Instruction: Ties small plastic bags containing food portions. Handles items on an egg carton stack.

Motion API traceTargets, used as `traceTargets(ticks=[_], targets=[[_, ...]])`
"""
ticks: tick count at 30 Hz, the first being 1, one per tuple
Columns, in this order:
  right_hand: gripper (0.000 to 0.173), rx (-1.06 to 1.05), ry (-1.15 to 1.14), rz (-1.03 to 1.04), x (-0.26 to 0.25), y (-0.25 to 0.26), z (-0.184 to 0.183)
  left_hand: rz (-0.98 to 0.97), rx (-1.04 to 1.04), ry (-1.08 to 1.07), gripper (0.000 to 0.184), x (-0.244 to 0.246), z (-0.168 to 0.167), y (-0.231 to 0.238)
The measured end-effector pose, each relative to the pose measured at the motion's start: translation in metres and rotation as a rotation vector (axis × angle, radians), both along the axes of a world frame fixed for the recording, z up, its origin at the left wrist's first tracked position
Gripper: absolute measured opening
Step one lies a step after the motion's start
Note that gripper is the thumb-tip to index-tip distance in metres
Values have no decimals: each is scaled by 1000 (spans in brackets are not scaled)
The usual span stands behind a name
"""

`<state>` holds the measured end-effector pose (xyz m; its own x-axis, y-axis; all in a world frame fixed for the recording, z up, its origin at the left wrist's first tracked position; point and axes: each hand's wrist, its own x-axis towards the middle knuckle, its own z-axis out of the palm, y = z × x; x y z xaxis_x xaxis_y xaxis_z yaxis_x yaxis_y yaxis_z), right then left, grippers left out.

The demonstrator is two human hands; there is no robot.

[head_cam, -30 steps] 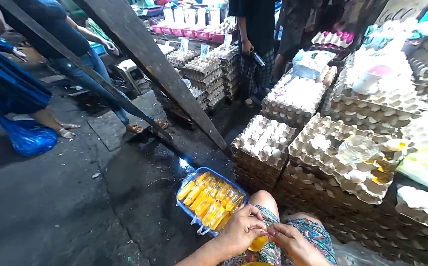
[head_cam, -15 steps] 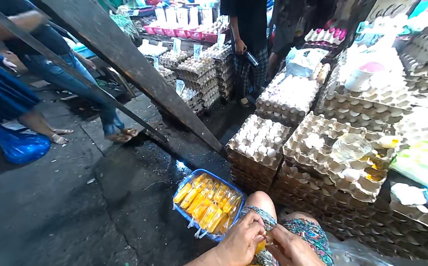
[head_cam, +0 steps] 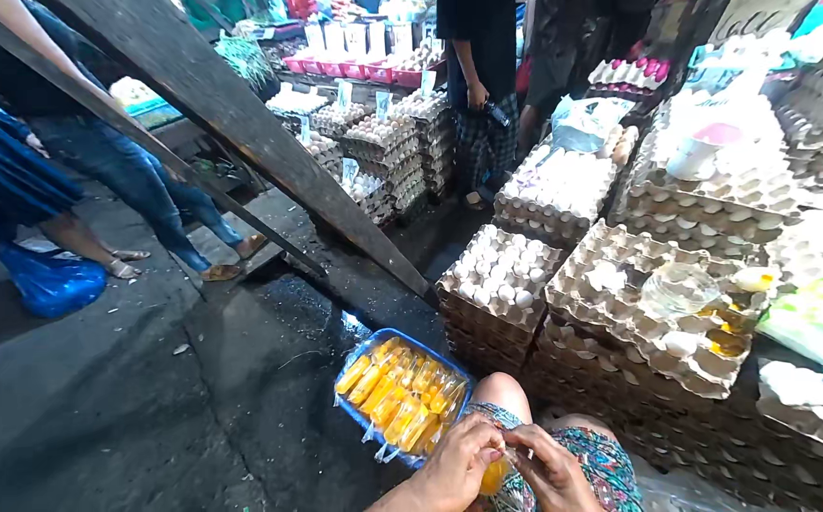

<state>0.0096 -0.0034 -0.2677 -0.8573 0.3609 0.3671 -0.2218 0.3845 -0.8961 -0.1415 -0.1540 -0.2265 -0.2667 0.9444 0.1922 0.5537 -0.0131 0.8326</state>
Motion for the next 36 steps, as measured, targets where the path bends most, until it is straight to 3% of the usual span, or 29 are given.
traceTargets(ticks=[12,23,36], targets=[[13,54,35,16,-5,5,-5,-55,39,20,13,-11,-6,1],[11,294,-60,-132,0,-5,9,62,54,6,13,-3,-5,1],[10,361,-132,-186,3,-21,21,174,53,-27,12,6,-4,-1]])
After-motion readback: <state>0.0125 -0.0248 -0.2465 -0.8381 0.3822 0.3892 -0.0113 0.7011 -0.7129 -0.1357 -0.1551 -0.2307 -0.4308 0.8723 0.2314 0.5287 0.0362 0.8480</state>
